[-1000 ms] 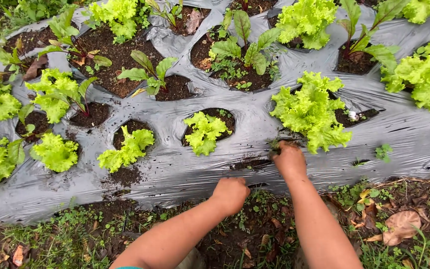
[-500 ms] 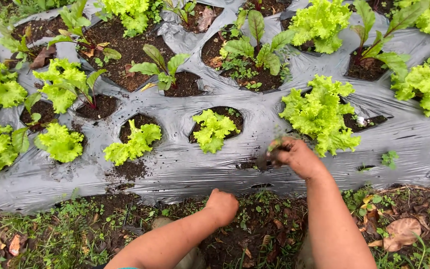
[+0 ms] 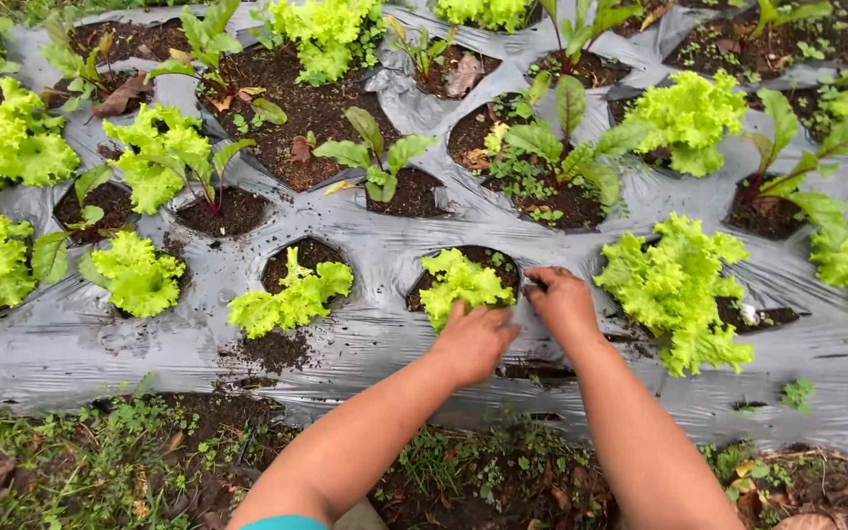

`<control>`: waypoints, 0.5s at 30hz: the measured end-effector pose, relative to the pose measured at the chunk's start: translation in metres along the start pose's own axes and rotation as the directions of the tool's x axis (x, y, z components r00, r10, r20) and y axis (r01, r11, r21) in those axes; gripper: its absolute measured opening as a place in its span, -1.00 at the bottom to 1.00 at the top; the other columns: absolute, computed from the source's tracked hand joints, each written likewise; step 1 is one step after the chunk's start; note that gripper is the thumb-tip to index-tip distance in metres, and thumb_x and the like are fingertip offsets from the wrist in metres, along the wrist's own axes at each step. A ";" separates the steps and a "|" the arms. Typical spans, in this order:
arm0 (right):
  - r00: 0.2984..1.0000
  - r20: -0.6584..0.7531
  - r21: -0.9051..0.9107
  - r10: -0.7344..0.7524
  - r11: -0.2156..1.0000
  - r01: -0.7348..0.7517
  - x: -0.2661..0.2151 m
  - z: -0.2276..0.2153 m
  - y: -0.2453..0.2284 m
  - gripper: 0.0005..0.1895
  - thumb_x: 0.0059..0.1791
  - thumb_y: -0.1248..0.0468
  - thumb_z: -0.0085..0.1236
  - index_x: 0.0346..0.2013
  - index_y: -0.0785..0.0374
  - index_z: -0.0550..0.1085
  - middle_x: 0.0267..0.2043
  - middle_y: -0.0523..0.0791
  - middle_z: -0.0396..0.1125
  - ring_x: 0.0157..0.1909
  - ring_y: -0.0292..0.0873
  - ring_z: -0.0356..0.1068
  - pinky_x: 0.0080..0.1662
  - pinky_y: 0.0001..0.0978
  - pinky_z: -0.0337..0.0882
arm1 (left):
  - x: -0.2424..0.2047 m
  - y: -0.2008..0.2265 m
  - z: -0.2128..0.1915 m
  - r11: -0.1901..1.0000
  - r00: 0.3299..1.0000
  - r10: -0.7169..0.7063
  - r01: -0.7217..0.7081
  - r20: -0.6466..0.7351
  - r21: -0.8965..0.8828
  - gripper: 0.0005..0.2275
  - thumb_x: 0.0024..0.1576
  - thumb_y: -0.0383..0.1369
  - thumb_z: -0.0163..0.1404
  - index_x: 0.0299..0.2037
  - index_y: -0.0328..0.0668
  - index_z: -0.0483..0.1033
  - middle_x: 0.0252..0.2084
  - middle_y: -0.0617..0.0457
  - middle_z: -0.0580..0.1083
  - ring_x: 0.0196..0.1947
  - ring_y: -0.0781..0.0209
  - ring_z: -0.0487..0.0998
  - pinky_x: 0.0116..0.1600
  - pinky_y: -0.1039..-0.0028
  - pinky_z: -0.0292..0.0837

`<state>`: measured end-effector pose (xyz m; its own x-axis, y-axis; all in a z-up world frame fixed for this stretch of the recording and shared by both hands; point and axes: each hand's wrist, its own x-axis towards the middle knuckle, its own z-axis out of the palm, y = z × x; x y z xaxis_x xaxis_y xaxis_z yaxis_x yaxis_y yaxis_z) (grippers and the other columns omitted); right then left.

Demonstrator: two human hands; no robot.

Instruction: Weeding a vegetable garden bed covered with plastic mulch by hand

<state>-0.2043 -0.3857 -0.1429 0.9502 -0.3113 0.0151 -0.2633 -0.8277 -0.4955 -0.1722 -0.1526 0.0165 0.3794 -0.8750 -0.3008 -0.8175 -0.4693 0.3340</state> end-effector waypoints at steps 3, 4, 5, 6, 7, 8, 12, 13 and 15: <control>0.995 0.061 -0.032 -0.078 0.996 0.080 0.032 0.028 -0.014 -0.64 -0.13 0.17 0.19 -0.04 -0.11 0.61 -0.16 -0.17 0.54 0.03 -0.04 0.52 0.12 -0.14 0.49 | 0.011 -0.022 -0.032 0.984 0.983 -0.172 0.167 0.070 0.066 -0.52 0.21 -0.40 -0.07 0.40 0.06 0.31 0.49 -0.02 0.21 0.42 -0.05 0.26 0.42 -0.28 -0.19; 0.995 0.068 -0.034 -0.079 0.996 0.081 0.036 0.032 -0.017 -0.64 -0.13 0.17 0.19 -0.04 -0.11 0.61 -0.16 -0.17 0.54 0.03 -0.04 0.52 0.12 -0.14 0.49 | 0.011 -0.035 -0.025 0.984 0.982 -0.174 0.170 0.072 0.059 -0.52 0.21 -0.40 -0.07 0.40 0.06 0.31 0.49 -0.02 0.21 0.42 -0.05 0.26 0.42 -0.28 -0.19; 0.994 0.031 -0.116 -0.108 0.987 0.111 0.039 0.036 -0.020 -0.61 -0.13 0.20 0.16 0.00 -0.07 0.59 -0.15 -0.13 0.53 0.03 -0.03 0.52 0.11 -0.15 0.50 | 0.011 -0.047 -0.017 0.973 0.976 -0.214 0.210 0.044 0.093 -0.53 0.23 -0.37 -0.07 0.40 0.01 0.31 0.50 -0.05 0.19 0.45 -0.07 0.20 0.41 -0.28 -0.21; 0.990 -0.002 -0.197 -0.144 0.970 0.141 0.043 0.040 -0.024 -0.58 -0.13 0.23 0.13 0.03 -0.02 0.58 -0.14 -0.09 0.52 0.03 -0.02 0.52 0.10 -0.16 0.51 | 0.010 -0.059 -0.009 0.959 0.966 -0.257 0.254 0.014 0.124 -0.54 0.24 -0.34 -0.07 0.39 -0.03 0.31 0.50 -0.08 0.16 0.47 -0.09 0.14 0.40 -0.29 -0.23; 0.989 0.007 -0.198 -0.148 0.969 0.147 0.042 0.040 -0.030 -0.58 -0.13 0.23 0.13 0.03 -0.02 0.58 -0.14 -0.09 0.52 0.03 -0.02 0.52 0.10 -0.16 0.51 | 0.004 -0.062 -0.008 0.959 0.964 -0.264 0.260 0.016 0.116 -0.54 0.24 -0.34 -0.07 0.39 -0.03 0.31 0.50 -0.08 0.16 0.47 -0.09 0.14 0.40 -0.29 -0.23; 0.987 0.000 -0.232 -0.162 0.960 0.158 0.043 0.040 -0.037 -0.56 -0.13 0.25 0.12 0.06 0.03 0.57 -0.14 -0.04 0.51 0.03 0.01 0.51 0.10 -0.13 0.51 | -0.001 -0.065 -0.009 0.958 0.960 -0.279 0.277 0.030 0.072 -0.50 0.21 -0.27 0.00 0.40 -0.04 0.30 0.51 -0.09 0.13 0.50 -0.10 0.07 0.41 -0.31 -0.24; 0.978 -0.023 -0.335 -0.208 0.923 0.188 0.047 0.042 -0.060 -0.54 -0.09 0.28 0.03 0.09 -0.05 0.57 -0.14 -0.07 0.49 0.03 -0.03 0.51 0.06 -0.20 0.53 | -0.021 -0.063 -0.021 0.960 0.959 -0.281 0.280 0.047 0.029 -0.45 0.20 -0.14 0.03 0.41 -0.01 0.28 0.51 -0.12 0.13 0.51 -0.10 0.02 0.38 -0.24 -0.19; 0.978 -0.019 -0.337 -0.209 0.922 0.190 0.049 0.041 -0.065 -0.54 -0.09 0.28 0.03 0.09 -0.05 0.57 -0.14 -0.07 0.49 0.03 -0.03 0.51 0.06 -0.20 0.53 | -0.022 -0.066 -0.017 0.959 0.958 -0.282 0.281 0.048 0.024 -0.45 0.20 -0.14 0.03 0.41 -0.01 0.28 0.51 -0.12 0.13 0.51 -0.10 0.02 0.38 -0.24 -0.19; 0.961 -0.051 -0.388 -0.272 0.892 0.232 0.051 0.036 -0.075 -0.80 -0.13 0.16 0.18 -0.24 0.04 0.59 -0.27 -0.09 0.43 -0.13 0.01 0.51 -0.07 -0.22 0.56 | -0.024 -0.069 -0.008 0.960 0.961 -0.277 0.278 0.023 -0.026 -0.44 0.16 -0.16 0.06 0.39 0.00 0.30 0.51 -0.12 0.11 0.51 -0.11 0.01 0.37 -0.27 -0.18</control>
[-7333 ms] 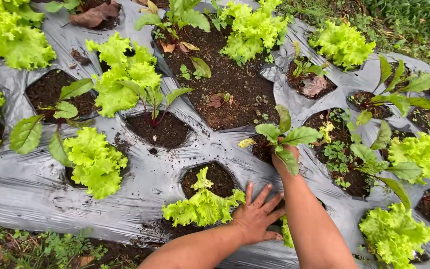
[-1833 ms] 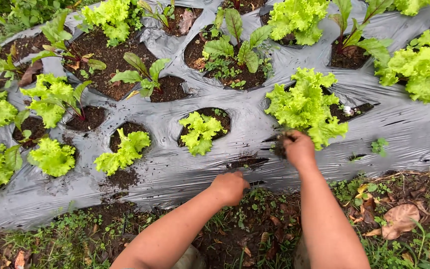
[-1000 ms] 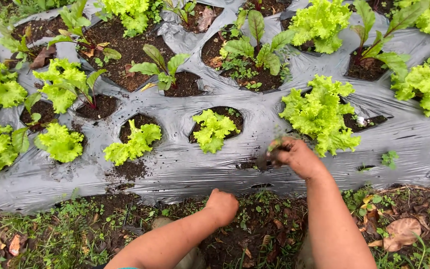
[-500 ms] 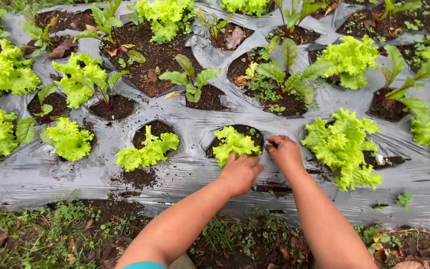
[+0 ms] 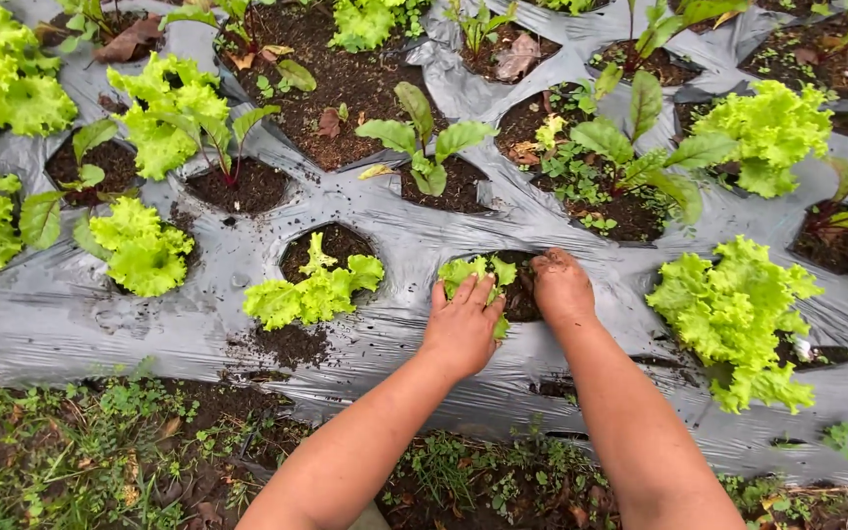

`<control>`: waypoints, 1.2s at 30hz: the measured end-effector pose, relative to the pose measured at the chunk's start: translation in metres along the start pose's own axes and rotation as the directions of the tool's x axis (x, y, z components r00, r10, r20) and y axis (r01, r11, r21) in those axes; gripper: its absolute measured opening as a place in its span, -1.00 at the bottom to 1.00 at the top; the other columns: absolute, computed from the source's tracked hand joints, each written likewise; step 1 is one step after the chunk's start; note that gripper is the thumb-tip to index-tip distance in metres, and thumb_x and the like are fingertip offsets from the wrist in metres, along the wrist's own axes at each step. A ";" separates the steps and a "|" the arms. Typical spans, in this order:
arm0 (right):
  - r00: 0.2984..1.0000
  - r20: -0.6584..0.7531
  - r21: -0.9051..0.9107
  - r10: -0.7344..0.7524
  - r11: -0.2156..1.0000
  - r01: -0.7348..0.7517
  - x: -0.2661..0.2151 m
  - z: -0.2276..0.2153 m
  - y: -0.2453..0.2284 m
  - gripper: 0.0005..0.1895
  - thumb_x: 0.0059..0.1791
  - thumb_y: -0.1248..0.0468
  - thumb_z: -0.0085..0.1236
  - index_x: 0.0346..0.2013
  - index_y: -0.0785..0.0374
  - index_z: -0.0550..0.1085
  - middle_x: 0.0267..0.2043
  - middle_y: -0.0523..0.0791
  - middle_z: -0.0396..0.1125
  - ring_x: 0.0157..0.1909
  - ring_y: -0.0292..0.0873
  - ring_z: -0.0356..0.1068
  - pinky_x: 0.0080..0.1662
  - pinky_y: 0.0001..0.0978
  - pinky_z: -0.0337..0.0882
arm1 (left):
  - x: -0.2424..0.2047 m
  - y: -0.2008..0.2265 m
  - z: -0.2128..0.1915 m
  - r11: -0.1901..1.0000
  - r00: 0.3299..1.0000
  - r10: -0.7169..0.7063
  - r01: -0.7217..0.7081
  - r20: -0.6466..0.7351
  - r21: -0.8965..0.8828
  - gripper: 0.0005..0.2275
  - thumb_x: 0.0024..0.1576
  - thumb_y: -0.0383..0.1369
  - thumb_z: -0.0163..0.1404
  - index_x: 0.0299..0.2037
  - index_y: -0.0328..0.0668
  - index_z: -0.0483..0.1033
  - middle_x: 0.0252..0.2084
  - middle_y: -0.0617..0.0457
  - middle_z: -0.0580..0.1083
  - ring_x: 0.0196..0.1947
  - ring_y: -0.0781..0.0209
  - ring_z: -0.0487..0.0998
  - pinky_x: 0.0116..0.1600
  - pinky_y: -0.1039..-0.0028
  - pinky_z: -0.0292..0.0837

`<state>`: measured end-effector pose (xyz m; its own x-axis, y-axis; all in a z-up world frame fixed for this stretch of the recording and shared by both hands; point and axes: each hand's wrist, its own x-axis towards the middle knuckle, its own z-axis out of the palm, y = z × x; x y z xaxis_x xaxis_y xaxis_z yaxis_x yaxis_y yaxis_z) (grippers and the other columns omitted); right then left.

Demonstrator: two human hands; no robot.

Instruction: Weeding a vegetable garden bed covered with plastic mulch by hand

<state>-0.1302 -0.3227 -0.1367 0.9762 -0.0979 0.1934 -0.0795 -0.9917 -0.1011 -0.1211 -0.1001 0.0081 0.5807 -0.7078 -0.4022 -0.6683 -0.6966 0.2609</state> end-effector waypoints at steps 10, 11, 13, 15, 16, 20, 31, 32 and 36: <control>0.910 0.174 0.567 0.377 0.717 -0.406 0.003 -0.083 0.029 -0.80 -0.09 0.31 0.22 -0.32 -0.15 0.65 -0.24 -0.26 0.54 0.02 -0.07 0.49 0.21 -0.29 0.33 | -0.004 -0.008 0.001 0.998 0.999 0.017 -0.020 -0.052 -0.060 -0.45 0.13 -0.17 0.09 0.36 -0.02 0.34 0.48 -0.11 0.15 0.50 -0.10 0.02 0.38 -0.33 -0.23; 0.907 0.293 0.515 0.302 0.749 -0.416 0.007 -0.104 0.013 -0.80 -0.12 0.35 0.22 -0.28 -0.01 0.68 -0.21 -0.10 0.56 0.02 0.08 0.50 0.19 -0.14 0.37 | -0.006 -0.005 -0.006 0.997 0.999 0.003 -0.006 -0.040 -0.076 -0.48 0.13 -0.22 0.09 0.34 -0.01 0.38 0.48 -0.10 0.16 0.51 -0.12 0.01 0.39 -0.38 -0.31; 0.883 0.412 0.465 0.226 0.781 -0.417 0.008 -0.098 0.001 -0.77 -0.14 0.40 0.23 -0.23 0.13 0.70 -0.18 0.06 0.57 0.03 0.22 0.50 0.17 0.01 0.41 | -0.008 -0.003 -0.011 0.996 1.000 -0.014 0.012 -0.026 -0.090 -0.51 0.12 -0.26 0.10 0.31 0.00 0.41 0.48 -0.10 0.17 0.52 -0.15 0.00 0.40 -0.42 -0.39; 0.874 0.480 0.294 0.074 0.925 -0.240 0.005 -0.042 0.008 -0.62 -0.09 0.30 0.23 0.00 -0.08 0.65 -0.07 -0.02 0.56 0.12 0.11 0.50 0.21 -0.03 0.45 | -0.008 -0.004 -0.008 0.997 0.998 -0.014 0.009 -0.065 -0.071 -0.48 0.09 -0.21 0.15 0.30 0.00 0.42 0.46 -0.07 0.18 0.51 -0.19 0.00 0.39 -0.49 -0.39; 0.875 0.479 0.299 0.071 0.924 -0.239 0.009 -0.048 -0.002 -0.62 -0.09 0.30 0.23 0.00 -0.08 0.65 -0.07 -0.02 0.56 0.12 0.11 0.50 0.21 -0.03 0.45 | -0.008 -0.004 -0.008 0.998 0.998 -0.017 0.013 -0.064 -0.068 -0.48 0.09 -0.21 0.15 0.30 0.00 0.42 0.46 -0.07 0.18 0.51 -0.19 0.00 0.39 -0.49 -0.39; 0.780 0.623 0.152 0.064 0.968 -0.201 0.008 -0.042 -0.024 -0.33 -0.09 0.10 0.21 0.33 -0.29 0.36 0.31 -0.10 0.29 0.37 0.09 0.29 0.24 0.08 0.43 | -0.008 -0.006 0.000 0.999 0.997 -0.019 0.016 -0.080 -0.047 -0.50 0.09 -0.18 0.15 0.28 0.04 0.44 0.45 -0.03 0.20 0.50 -0.19 0.02 0.38 -0.52 -0.38; 0.930 0.277 0.488 0.242 0.798 -0.353 0.010 0.013 -0.002 -0.80 -0.06 0.15 0.26 -0.15 -0.13 0.67 -0.09 -0.27 0.55 0.15 -0.11 0.45 0.25 -0.25 0.37 | -0.006 -0.021 0.067 0.998 0.899 0.043 -0.062 -0.436 -0.030 -0.57 0.07 -0.10 0.15 0.15 0.06 0.50 0.38 0.03 0.27 0.43 -0.17 0.11 0.32 -0.43 -0.21; 0.934 0.285 0.457 0.215 0.826 -0.329 0.015 0.011 -0.012 -0.78 -0.06 0.15 0.26 -0.12 -0.11 0.67 -0.09 -0.25 0.56 0.14 -0.09 0.46 0.24 -0.22 0.37 | -0.005 -0.023 0.074 0.997 0.848 0.060 -0.080 -0.526 -0.015 -0.56 0.05 -0.08 0.14 0.15 0.10 0.50 0.38 0.04 0.28 0.42 -0.17 0.15 0.31 -0.43 -0.20; 0.966 0.178 0.450 0.185 0.858 -0.247 0.025 0.018 -0.038 -0.71 -0.05 0.16 0.28 -0.06 0.14 0.64 -0.11 -0.02 0.55 0.05 0.10 0.50 0.16 -0.11 0.43 | -0.002 -0.030 0.092 0.994 0.732 0.101 -0.101 -0.674 0.040 -0.58 0.12 -0.02 0.05 0.18 0.18 0.45 0.42 0.10 0.25 0.43 -0.14 0.17 0.31 -0.48 -0.22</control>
